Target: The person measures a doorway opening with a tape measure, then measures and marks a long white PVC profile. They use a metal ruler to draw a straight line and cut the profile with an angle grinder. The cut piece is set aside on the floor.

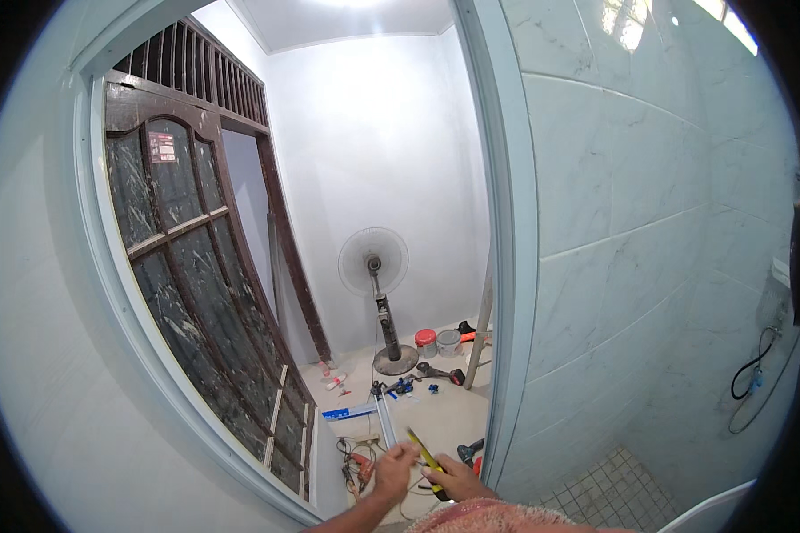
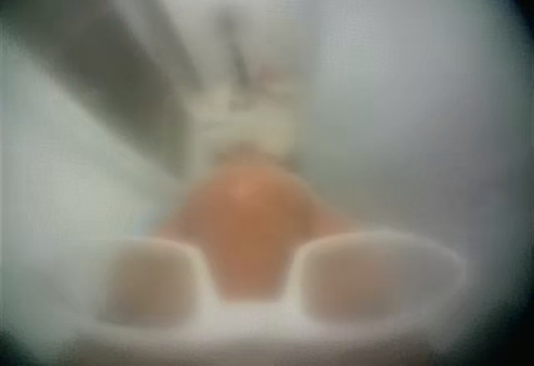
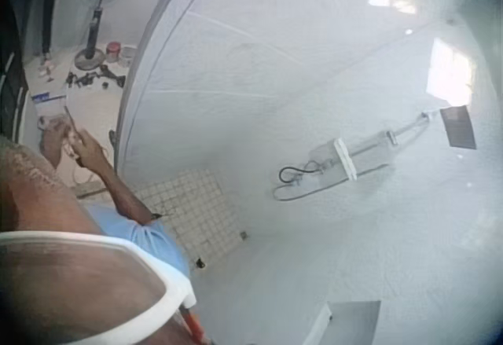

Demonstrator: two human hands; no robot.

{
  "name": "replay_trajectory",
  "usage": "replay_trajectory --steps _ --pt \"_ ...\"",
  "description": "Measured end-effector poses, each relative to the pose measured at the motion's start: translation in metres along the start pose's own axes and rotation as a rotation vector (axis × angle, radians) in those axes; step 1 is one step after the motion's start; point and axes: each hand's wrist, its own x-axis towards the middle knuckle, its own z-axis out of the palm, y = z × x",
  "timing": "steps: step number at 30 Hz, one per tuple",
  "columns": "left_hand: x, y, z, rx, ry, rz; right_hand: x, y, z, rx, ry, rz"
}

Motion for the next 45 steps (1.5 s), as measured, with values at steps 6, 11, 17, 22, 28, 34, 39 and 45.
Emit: replay_trajectory --steps 6,11,17,22,28,34,39,45 --pt "0.102 0.205 -0.096 -0.75 0.0 0.606 0.025 -0.1 -0.028 -0.029 -0.065 -0.244" --pt "0.141 0.403 -0.143 -0.943 -0.119 0.86 -0.027 -0.148 -0.09 -0.069 0.181 -0.292" --pt "0.13 0.583 -0.219 -1.218 -0.115 1.036 -0.058 -0.196 -0.184 -0.235 0.495 -0.582" --pt "0.165 0.692 -0.353 -1.05 -0.16 1.323 -0.071 -0.248 -0.259 -0.568 0.762 -0.924" --pt "0.143 0.722 -0.337 -1.099 -0.065 1.224 -0.06 -0.319 -0.304 -0.588 1.028 -1.012" --pt "0.164 0.759 -0.365 -1.124 -0.139 1.238 -0.049 -0.369 -0.292 -0.579 1.041 -0.997" --pt "0.166 0.768 -0.379 -1.1 -0.088 1.207 -0.045 -0.38 -0.275 -0.545 1.04 -1.011" --pt "0.141 0.744 -0.349 -1.159 -0.192 1.215 -0.058 -0.397 -0.254 -0.54 1.143 -0.912"
